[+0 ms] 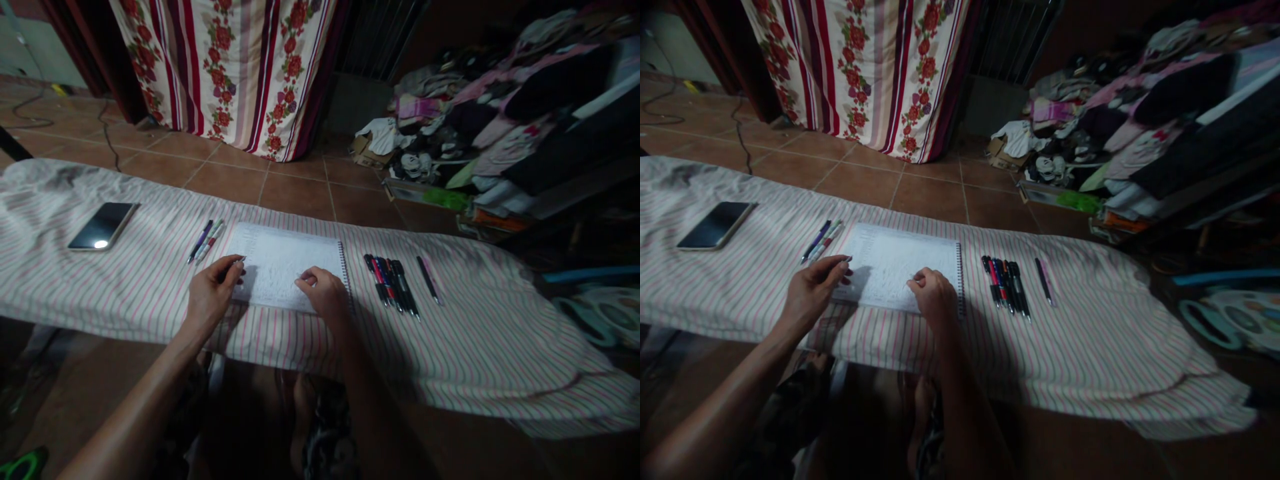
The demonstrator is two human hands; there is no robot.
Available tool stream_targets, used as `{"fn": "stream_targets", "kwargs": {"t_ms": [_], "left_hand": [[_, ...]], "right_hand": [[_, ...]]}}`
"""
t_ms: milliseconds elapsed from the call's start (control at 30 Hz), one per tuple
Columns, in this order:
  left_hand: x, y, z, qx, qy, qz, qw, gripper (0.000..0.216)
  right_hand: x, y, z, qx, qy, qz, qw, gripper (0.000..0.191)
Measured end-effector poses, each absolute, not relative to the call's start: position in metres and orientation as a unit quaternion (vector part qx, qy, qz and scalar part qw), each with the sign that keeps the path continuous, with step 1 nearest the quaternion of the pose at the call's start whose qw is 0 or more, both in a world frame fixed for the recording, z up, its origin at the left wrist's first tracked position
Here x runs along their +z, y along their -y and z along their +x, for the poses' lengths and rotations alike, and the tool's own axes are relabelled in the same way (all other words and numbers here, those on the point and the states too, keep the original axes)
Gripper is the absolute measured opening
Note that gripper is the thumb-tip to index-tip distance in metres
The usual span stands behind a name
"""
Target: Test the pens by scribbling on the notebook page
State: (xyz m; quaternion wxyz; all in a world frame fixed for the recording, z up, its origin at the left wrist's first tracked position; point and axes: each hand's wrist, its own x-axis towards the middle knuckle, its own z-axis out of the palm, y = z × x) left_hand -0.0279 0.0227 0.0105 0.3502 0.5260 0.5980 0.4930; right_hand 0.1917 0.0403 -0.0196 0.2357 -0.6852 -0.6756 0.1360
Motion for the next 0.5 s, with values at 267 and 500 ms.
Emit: {"fn": "stream_targets", "kwargs": {"t_ms": [267,500], "left_hand": [[0.012,-0.026,-0.038,0.554,-0.578,0.506,0.32,0.037],[0.02,-0.029,-0.046,0.615,-0.555,0.459,0.321,0.034]], "right_hand": [[-0.021,-0.041,0.189,0.141,0.673,-0.691,0.225,0.013],[-0.019,-0.039,0.188,0.135,0.677,-0.685,0.23,0.013]]}}
